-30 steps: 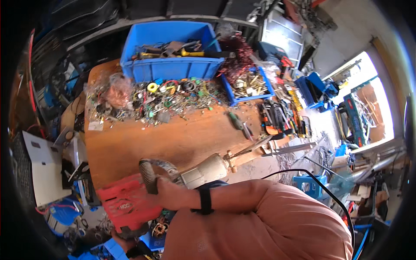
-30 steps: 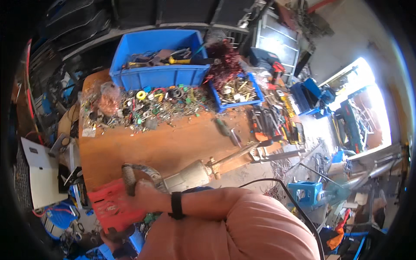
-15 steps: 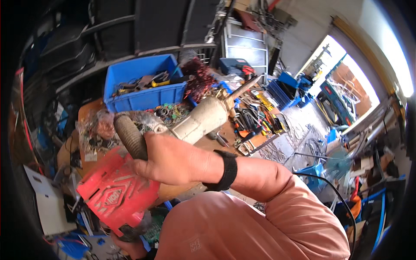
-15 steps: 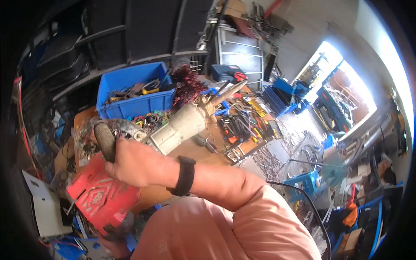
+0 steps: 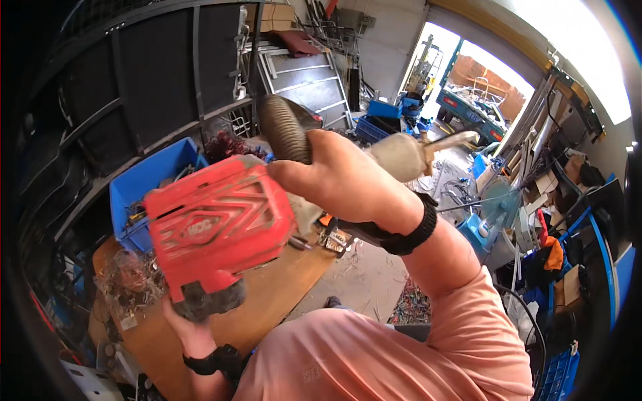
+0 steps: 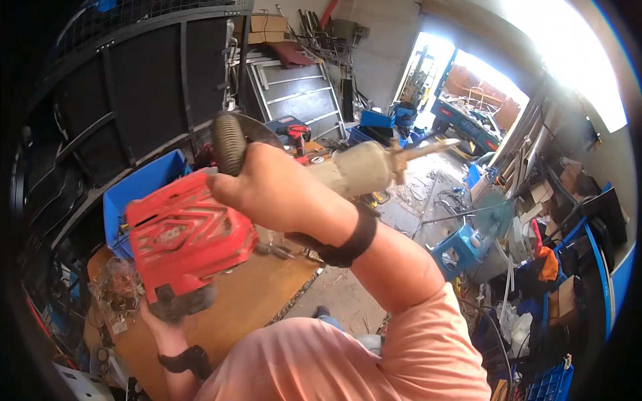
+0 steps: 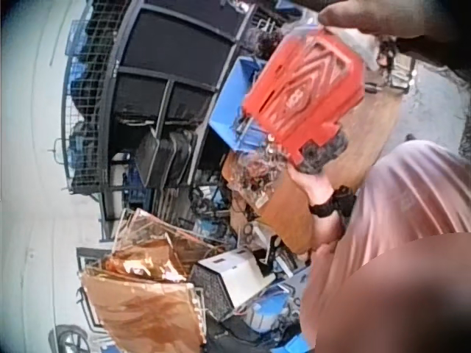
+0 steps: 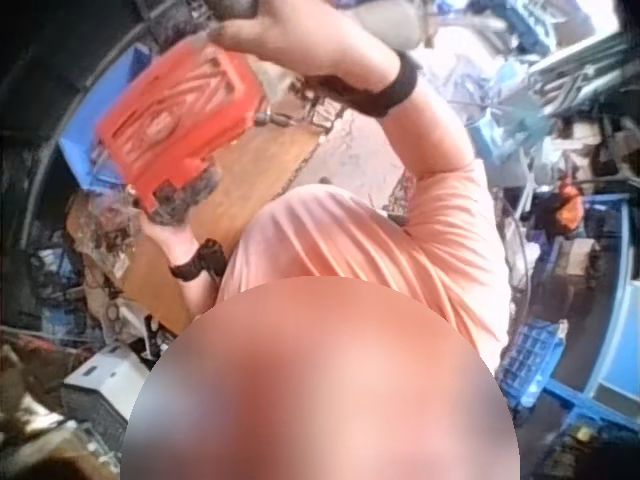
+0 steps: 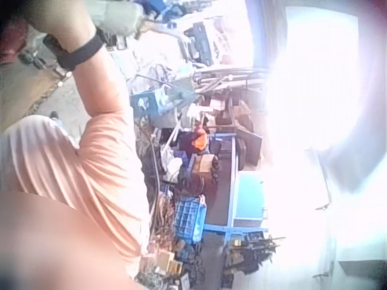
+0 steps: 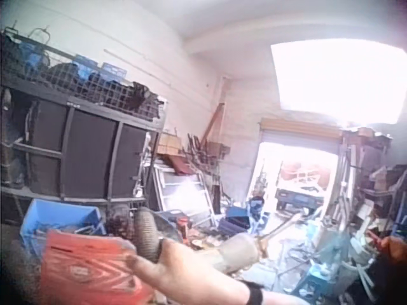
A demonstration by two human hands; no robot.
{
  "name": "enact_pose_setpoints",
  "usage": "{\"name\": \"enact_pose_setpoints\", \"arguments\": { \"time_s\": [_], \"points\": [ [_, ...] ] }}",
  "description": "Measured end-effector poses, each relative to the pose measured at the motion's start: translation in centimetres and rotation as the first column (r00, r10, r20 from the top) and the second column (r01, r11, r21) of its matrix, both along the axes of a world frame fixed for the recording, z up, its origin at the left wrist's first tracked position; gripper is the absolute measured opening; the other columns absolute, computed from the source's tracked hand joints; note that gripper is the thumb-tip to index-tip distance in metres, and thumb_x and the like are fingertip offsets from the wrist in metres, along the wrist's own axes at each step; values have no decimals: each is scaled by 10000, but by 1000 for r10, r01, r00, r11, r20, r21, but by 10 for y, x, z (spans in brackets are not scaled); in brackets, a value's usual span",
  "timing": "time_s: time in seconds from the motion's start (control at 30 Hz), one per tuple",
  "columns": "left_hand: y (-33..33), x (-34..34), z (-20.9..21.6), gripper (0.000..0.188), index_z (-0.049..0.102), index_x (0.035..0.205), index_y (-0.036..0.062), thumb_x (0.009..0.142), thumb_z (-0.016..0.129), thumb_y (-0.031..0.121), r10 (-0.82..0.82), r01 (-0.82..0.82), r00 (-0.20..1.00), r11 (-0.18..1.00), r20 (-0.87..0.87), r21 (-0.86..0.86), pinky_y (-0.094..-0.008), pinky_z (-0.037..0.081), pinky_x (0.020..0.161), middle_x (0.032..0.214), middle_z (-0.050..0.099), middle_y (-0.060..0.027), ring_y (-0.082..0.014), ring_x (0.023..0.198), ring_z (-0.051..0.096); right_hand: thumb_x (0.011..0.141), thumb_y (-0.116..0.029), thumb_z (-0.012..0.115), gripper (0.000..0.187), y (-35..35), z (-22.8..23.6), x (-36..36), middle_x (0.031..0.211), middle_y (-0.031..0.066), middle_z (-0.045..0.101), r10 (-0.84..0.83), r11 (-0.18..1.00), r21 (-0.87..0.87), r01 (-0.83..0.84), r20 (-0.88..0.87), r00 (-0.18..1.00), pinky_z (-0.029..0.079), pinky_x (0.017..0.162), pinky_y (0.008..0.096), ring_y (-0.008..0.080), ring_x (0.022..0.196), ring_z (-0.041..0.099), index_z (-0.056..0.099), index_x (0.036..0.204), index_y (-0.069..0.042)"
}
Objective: Using various tools like screwdrivers and wrenches to disassemble a mechanical part of a machine.
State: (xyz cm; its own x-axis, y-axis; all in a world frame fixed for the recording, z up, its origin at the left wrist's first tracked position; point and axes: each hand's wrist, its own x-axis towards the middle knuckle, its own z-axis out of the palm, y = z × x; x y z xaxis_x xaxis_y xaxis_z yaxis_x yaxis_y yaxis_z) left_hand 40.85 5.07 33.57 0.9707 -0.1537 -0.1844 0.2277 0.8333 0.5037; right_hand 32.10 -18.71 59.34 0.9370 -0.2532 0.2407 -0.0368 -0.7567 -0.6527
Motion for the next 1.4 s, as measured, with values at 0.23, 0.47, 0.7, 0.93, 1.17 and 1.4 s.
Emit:
{"name": "enact_pose_setpoints", "arguments": {
  "time_s": [0.23,0.47,0.7,0.93,1.17,1.4],
  "points": [
    [-161,16,19,347,568,978,98,826,380,347,-373,382,904,924,-210,3,-395,500,705,926,603,-66,-230,843,589,679,-315,584,416,-126,-3,-11,627,237,569,-266,964,-23,265,-82,960,463,597,387,325,631,604,558,689,99],
    [-304,52,19,413,558,1056,120,843,307,371,-601,639,759,762,-252,107,-473,482,754,1010,599,-83,-267,916,578,684,-284,602,387,-279,-36,-29,601,165,553,-366,928,88,362,37,930,449,557,362,242,560,559,546,743,95],
    [-404,74,25,447,560,1046,122,845,292,418,-617,714,699,634,-361,299,-487,491,701,980,608,-81,-273,893,585,712,-245,601,336,-373,-70,-46,620,146,561,-535,810,285,513,-3,845,439,565,355,188,580,550,553,782,80],
    [-480,90,24,416,579,974,124,835,328,425,-619,724,684,511,-386,464,-537,452,740,928,614,-67,-264,873,585,763,-278,587,288,-446,-108,-71,543,-17,447,-592,737,437,515,52,804,306,392,227,52,450,394,518,736,0],
    [-599,44,39,411,602,959,101,829,332,383,-586,748,658,433,-473,504,-525,434,785,937,622,-105,-300,889,578,737,-248,577,330,-587,-150,-103,642,141,568,-562,641,561,523,-120,818,439,592,343,185,611,544,549,800,75],
    [-657,-2,13,433,557,1032,91,858,294,387,-517,743,668,506,-536,438,-549,409,814,1010,591,-112,-304,944,559,701,-252,555,409,-686,-183,-121,759,224,585,-474,708,493,506,-199,858,448,684,364,269,725,581,526,898,106]
  ]
}}
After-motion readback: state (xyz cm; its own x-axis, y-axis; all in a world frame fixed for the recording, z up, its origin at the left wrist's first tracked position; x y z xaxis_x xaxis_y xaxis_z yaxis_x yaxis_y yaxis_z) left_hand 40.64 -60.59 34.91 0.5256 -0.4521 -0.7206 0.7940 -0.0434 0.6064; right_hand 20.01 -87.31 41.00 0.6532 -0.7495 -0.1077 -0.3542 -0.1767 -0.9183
